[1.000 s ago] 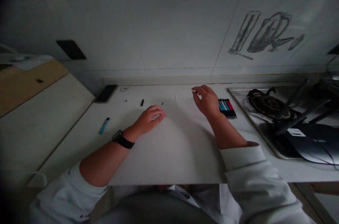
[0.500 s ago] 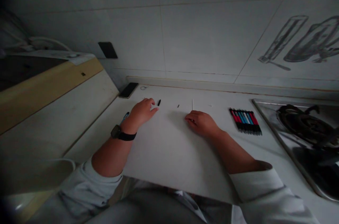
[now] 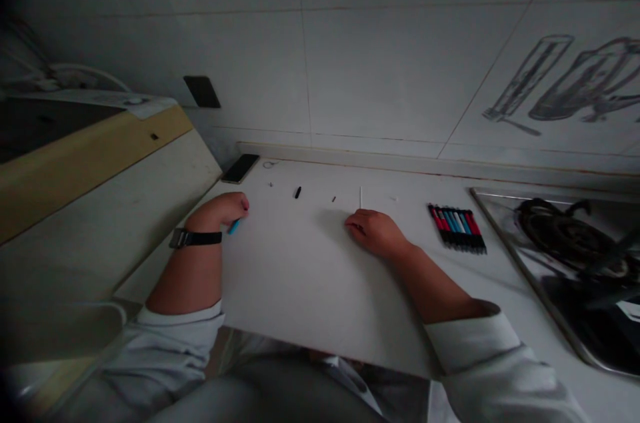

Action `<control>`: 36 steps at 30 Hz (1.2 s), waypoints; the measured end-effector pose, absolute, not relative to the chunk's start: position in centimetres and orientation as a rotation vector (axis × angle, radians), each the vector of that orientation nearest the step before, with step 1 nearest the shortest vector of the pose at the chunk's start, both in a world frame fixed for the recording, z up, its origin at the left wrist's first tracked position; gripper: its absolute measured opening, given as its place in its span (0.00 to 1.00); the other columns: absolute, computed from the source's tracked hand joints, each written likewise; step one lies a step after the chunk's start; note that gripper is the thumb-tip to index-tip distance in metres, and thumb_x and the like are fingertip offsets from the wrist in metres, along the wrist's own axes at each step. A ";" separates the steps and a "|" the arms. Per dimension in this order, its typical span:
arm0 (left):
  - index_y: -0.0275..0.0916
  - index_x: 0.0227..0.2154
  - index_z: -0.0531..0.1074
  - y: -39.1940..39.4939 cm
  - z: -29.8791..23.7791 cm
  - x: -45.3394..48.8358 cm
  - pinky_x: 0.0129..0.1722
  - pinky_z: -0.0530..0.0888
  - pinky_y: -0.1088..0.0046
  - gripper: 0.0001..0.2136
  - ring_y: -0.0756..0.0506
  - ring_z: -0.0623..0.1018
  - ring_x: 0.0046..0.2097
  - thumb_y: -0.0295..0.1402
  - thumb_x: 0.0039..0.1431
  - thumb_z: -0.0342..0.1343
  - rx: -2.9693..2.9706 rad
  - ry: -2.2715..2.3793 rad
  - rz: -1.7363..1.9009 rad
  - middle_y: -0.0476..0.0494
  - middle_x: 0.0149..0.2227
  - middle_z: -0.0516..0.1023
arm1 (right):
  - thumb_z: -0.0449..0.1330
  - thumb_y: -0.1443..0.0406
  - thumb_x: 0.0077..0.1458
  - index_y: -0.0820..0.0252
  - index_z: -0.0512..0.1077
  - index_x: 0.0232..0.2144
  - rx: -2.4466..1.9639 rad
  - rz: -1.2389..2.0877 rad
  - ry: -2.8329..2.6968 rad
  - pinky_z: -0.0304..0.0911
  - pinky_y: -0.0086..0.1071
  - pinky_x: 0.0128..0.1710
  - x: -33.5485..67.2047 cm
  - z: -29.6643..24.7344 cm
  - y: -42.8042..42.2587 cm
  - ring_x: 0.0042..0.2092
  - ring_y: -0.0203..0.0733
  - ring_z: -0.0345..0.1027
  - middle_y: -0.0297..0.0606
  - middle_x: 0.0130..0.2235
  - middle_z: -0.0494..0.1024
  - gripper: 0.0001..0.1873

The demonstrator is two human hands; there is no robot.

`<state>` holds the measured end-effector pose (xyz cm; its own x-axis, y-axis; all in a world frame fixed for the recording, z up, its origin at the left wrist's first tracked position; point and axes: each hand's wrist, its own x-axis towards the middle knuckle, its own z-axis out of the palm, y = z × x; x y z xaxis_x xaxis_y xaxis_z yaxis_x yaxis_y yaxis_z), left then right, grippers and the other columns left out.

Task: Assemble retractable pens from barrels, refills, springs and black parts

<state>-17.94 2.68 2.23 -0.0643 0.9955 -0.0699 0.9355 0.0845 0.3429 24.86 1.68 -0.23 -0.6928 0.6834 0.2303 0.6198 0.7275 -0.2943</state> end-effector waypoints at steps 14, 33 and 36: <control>0.38 0.40 0.74 0.3 0.7 -2.1 0.48 0.77 0.67 0.08 0.47 0.80 0.43 0.33 0.59 0.63 1.764 0.902 1.145 0.44 0.40 0.79 | 0.59 0.53 0.65 0.57 0.75 0.43 -0.960 0.837 -2.151 0.66 0.32 0.37 21.5 -0.3 -0.5 0.36 0.40 0.72 0.38 0.37 0.80 0.15; 0.40 0.38 0.77 0.6 -1.4 -1.1 0.50 0.76 0.64 0.05 0.44 0.81 0.43 0.35 0.62 0.61 2.042 1.020 0.909 0.45 0.39 0.83 | 0.66 0.52 0.56 0.58 0.75 0.37 -0.924 1.142 -1.763 0.65 0.32 0.37 21.0 -1.7 1.3 0.34 0.38 0.70 0.34 0.33 0.77 0.16; 0.40 0.38 0.77 0.6 -1.4 -1.2 0.47 0.76 0.66 0.07 0.45 0.81 0.42 0.37 0.64 0.58 2.050 1.068 0.921 0.45 0.38 0.83 | 0.64 0.53 0.60 0.56 0.76 0.46 -1.035 0.859 -1.783 0.67 0.33 0.39 23.0 -1.1 2.3 0.38 0.40 0.72 0.37 0.38 0.79 0.17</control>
